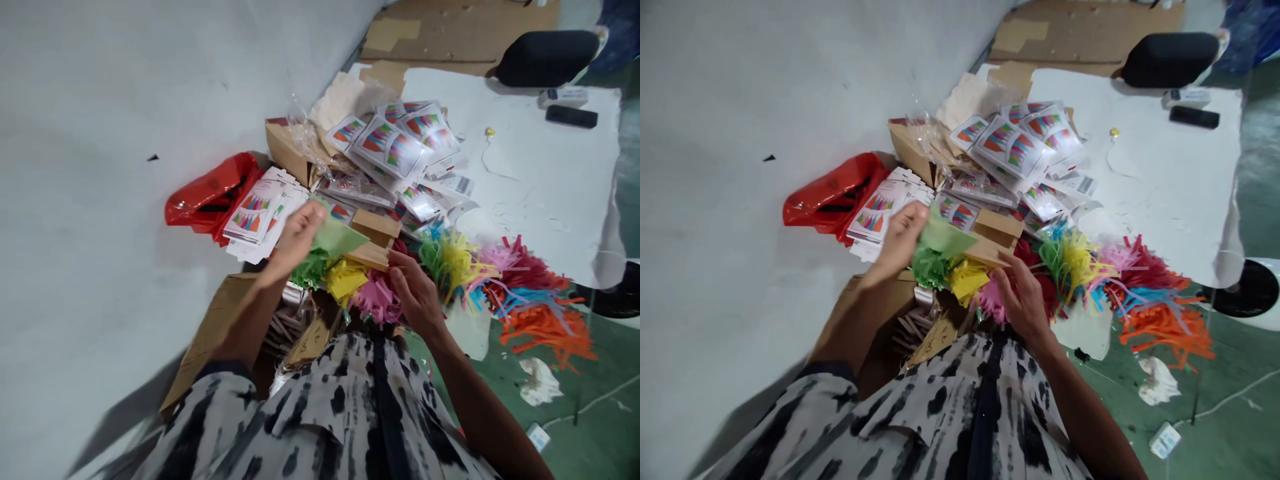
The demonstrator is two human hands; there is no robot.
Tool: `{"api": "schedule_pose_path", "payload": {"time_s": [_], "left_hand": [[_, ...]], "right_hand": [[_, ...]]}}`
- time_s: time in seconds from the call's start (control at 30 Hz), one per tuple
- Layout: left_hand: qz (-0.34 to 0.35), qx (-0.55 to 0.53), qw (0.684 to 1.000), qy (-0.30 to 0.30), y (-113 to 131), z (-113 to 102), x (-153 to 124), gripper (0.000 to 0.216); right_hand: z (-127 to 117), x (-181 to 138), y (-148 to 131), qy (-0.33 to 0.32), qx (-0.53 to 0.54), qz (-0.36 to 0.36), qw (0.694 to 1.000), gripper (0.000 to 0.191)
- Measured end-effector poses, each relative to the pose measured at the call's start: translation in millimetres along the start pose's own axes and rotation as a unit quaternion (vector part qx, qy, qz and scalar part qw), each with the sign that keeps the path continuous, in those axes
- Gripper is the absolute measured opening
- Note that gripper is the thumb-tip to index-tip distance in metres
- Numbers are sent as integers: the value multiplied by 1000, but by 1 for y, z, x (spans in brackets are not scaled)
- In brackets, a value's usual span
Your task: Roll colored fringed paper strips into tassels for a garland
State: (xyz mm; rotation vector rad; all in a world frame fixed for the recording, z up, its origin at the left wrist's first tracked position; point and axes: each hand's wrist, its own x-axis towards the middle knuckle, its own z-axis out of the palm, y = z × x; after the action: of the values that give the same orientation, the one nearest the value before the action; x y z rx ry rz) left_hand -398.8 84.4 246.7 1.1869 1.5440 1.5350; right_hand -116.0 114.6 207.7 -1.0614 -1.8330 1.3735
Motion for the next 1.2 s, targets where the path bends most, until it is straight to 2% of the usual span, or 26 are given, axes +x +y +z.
{"api": "schedule_pose_path", "payload": {"time_s": [0.03, 0.1, 0.17, 0.23, 0.33, 0.4, 0.5, 0.57, 0.63, 0.73, 0.83, 0.97, 1.03, 1.07, 1.1, 1.2], "left_hand": [[1, 15, 1000, -20, -5, 12, -12, 45], [-16, 29, 997, -65, -17, 34, -40, 47], [-43, 55, 992, -103, -29, 47, -70, 46], [-54, 94, 983, -145, -42, 47, -97, 44], [-51, 173, 966, -185, -62, 20, -118, 42], [-42, 218, 962, -162, -79, -10, -114, 33], [-28, 314, 942, -111, -110, -54, -89, 30], [-28, 353, 928, -119, -128, -72, -69, 34], [-26, 367, 920, -138, -137, -81, -53, 24], [-15, 368, 917, -154, -127, -95, -44, 15], [4, 366, 922, -128, -91, -124, -49, 26], [39, 343, 938, 19, -37, -167, -58, 22], [59, 335, 936, 86, -21, -175, -58, 21], [68, 334, 935, 101, -16, -175, -57, 21], [73, 334, 935, 95, -13, -174, -56, 21], [67, 331, 941, 26, -9, -167, -55, 23]], "right_hand": [[10, 8, 0, -35, 67, 62, 995, 50], [31, 19, 6, -91, 206, 185, 957, 61], [52, 24, 16, -87, 326, 267, 903, 59], [68, 23, 25, -41, 398, 298, 867, 47], [79, 16, 32, 6, 415, 306, 857, 43], [81, 13, 33, 16, 410, 311, 857, 44], [81, 11, 34, 26, 406, 318, 857, 43], [82, 12, 34, 30, 404, 319, 857, 42], [82, 12, 32, 31, 401, 318, 858, 40], [80, 10, 29, 24, 398, 316, 861, 40], [74, 7, 23, 18, 398, 312, 862, 40], [67, 4, 14, 17, 406, 307, 861, 38], [64, 4, 7, 16, 415, 294, 861, 38], [62, 5, 4, 14, 421, 283, 862, 38], [60, 6, 0, 12, 428, 272, 862, 37], [51, 10, -8, 12, 446, 246, 861, 34]]}}
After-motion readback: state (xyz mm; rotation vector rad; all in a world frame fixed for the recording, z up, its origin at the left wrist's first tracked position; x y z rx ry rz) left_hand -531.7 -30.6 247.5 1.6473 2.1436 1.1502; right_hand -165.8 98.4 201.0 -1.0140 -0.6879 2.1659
